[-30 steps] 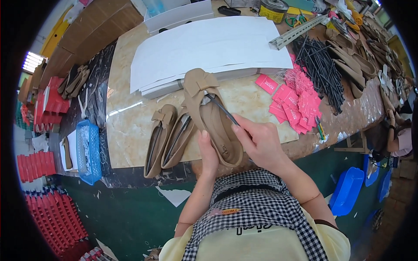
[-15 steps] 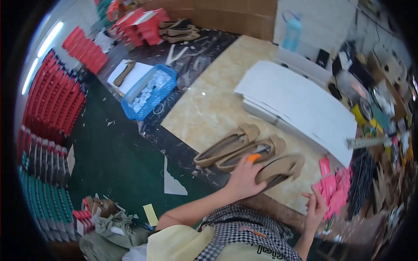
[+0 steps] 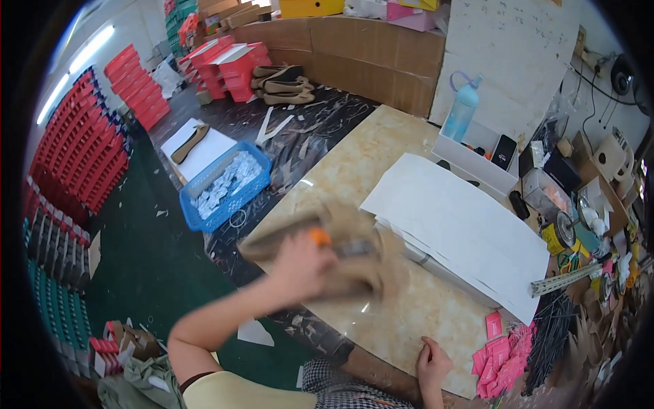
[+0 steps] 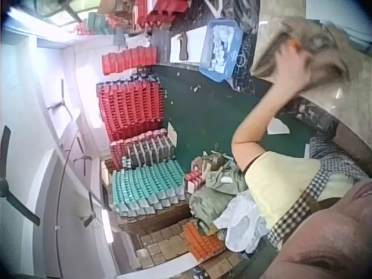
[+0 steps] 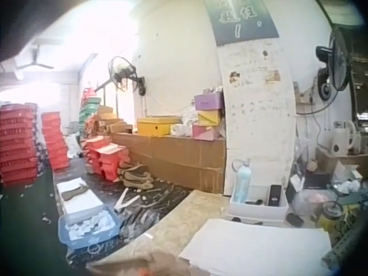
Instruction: Stuffing shoes with paper inserts and attaching tags as part of a manufacturing process.
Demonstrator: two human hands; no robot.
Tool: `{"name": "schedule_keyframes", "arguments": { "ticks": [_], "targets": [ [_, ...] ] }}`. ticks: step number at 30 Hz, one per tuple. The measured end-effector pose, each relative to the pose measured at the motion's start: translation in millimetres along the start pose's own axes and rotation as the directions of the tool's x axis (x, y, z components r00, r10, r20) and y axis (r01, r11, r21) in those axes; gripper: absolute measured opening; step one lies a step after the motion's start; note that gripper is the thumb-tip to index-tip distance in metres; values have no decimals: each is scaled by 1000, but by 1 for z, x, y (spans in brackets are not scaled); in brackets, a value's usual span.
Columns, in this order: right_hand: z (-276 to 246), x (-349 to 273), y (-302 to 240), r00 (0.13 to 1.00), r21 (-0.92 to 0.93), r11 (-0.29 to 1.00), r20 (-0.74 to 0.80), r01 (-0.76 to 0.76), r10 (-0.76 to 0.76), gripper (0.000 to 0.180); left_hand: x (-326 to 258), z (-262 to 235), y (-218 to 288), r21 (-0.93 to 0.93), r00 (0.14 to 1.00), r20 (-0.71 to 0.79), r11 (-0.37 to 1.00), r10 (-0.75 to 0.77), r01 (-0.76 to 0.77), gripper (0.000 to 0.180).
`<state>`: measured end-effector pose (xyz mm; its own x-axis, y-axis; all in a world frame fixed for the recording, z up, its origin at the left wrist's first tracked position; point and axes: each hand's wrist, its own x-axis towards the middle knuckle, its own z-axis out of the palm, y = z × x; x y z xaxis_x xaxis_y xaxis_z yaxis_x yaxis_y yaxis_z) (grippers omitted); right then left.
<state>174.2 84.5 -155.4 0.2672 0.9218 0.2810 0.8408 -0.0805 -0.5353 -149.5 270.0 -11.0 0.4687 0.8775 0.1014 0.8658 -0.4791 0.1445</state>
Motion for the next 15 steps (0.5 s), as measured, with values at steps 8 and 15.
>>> {"name": "schedule_keyframes", "arguments": {
  "ticks": [8, 15],
  "targets": [
    [1, 11, 4, 998, 50, 997, -21, 53, -52, 19, 295, -95, -129, 205, 714, -695, 975, 85, 84, 45],
    [-14, 11, 50, 996, 377, 926, -82, -3, 37, 23, 251, 76, 179, 141, 704, -124, 715, 699, -685, 59]
  ]
}}
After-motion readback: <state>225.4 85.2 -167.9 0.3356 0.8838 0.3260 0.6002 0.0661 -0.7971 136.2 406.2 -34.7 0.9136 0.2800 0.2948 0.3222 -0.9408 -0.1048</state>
